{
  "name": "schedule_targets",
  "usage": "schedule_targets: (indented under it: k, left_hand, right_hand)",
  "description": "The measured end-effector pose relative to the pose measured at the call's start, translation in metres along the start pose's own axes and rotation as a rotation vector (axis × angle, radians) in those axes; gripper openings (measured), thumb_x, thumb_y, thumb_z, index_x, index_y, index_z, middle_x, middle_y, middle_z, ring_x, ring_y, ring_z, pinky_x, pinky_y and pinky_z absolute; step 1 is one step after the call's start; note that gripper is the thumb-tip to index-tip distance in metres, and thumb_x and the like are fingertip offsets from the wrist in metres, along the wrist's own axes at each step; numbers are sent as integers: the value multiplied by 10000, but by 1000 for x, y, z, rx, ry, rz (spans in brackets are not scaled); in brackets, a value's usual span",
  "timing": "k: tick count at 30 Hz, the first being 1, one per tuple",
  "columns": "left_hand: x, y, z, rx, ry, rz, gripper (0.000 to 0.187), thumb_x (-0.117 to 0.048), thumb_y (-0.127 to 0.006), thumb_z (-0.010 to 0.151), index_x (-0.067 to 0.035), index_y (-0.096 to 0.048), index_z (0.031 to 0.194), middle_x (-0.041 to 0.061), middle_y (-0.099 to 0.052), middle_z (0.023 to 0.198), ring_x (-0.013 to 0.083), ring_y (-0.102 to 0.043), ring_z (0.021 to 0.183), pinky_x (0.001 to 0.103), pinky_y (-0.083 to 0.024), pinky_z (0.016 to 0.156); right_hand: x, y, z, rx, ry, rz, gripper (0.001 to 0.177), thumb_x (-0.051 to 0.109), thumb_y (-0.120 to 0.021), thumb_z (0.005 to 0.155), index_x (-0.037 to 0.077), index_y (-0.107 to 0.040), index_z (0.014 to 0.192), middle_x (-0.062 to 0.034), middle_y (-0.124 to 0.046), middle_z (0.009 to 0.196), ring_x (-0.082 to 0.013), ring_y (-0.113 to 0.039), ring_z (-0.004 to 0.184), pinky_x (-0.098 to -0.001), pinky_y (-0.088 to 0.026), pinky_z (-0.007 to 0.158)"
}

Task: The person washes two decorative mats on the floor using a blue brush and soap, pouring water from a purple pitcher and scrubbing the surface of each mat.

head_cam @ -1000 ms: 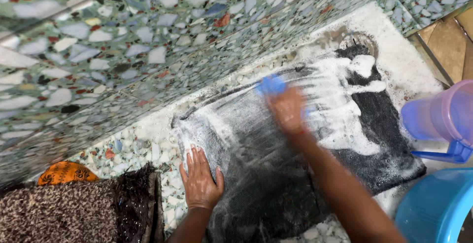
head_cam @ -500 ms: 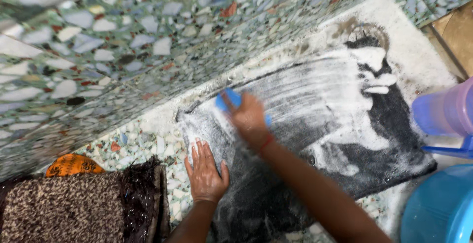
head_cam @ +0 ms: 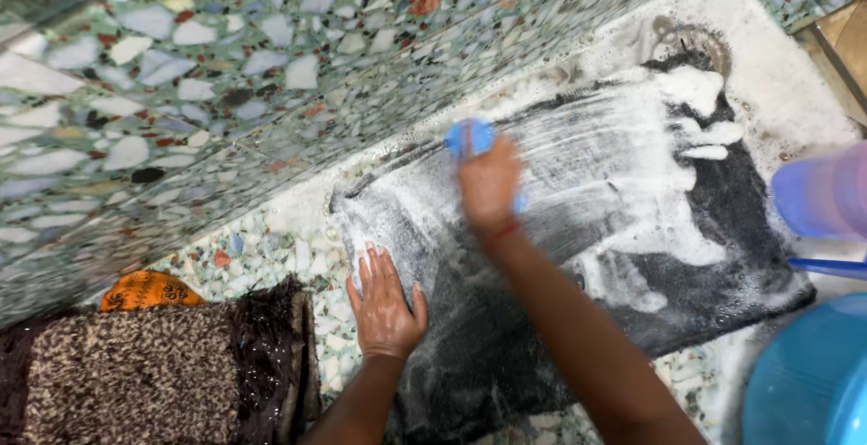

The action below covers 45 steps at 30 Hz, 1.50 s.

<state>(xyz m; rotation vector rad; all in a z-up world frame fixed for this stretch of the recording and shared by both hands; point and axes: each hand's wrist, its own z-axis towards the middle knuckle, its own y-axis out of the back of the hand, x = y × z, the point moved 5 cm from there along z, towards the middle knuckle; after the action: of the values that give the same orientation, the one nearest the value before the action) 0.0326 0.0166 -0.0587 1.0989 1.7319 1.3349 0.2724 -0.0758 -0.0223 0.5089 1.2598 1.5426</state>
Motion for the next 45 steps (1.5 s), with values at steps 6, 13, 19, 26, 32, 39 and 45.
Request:
schedule_targets:
  k: [6, 13, 19, 26, 32, 39, 45]
  left_hand:
    - [-1, 3, 0, -158, -19, -17, 792, -501, -241, 975, 13, -118, 1565, 230, -117, 1645, 354, -121, 1516, 542, -30, 1212]
    - [-2, 15, -3, -209, -41, -60, 781, -492, -248, 995, 45, -136, 1552, 246, -123, 1650, 376, -121, 1533, 556, -45, 1219]
    - [0, 19, -9, -164, -35, -237, 784, -462, -381, 994, 84, -230, 1536, 299, -184, 1632, 409, -172, 1524, 589, -89, 1219]
    - [3, 23, -8, -186, -72, -317, 853, -474, -472, 924, 146, -286, 1480, 333, -253, 1582, 446, -189, 1498, 628, -111, 1183]
    - [5, 15, -12, -230, -76, -336, 730, -428, -409, 995, 107, -333, 1486, 301, -298, 1601, 428, -212, 1519, 604, -120, 1215]
    - [-12, 51, 11, -384, 144, -561, 652, -447, -507, 996, -2, -472, 1471, 198, -450, 1573, 364, -382, 1472, 594, -149, 1270]
    - [-132, 101, 70, -280, -84, -729, 1072, -495, -787, 735, -43, -297, 1574, 365, -267, 1575, 505, -442, 1264, 610, -373, 998]
  right_hand:
    - [-73, -63, 16, 301, 181, 215, 383, 175, -484, 1156, 20, -499, 1505, -61, -562, 680, -203, -524, 570, -370, -463, 460]
    - [-203, -60, 12, 61, -347, 68, 688, 397, -755, 939, 192, -533, 1557, -285, -524, 1111, -440, -551, 947, -549, -473, 739]
    - [27, 7, -27, -34, -94, 374, 375, 204, -553, 1088, -28, -591, 1379, -168, -543, 901, -281, -558, 747, -435, -536, 625]
    - [72, 87, -33, -37, 38, 643, 661, 221, -747, 921, 25, -542, 1518, -203, -584, 987, -345, -567, 888, -458, -488, 704]
    - [-6, 71, -56, 127, -86, 638, 658, 326, -734, 914, 15, -547, 1463, -329, -584, 1113, -475, -564, 1034, -533, -480, 933]
    - [-74, 78, -197, 166, -457, 362, 657, 386, -463, 1053, -13, -443, 1575, -328, -317, 1638, -505, -275, 1501, -607, -240, 1192]
    - [-79, 72, -226, 179, -483, 423, 587, 383, -495, 1083, 65, -474, 1576, -303, -336, 1646, -502, -280, 1515, -606, -231, 1215]
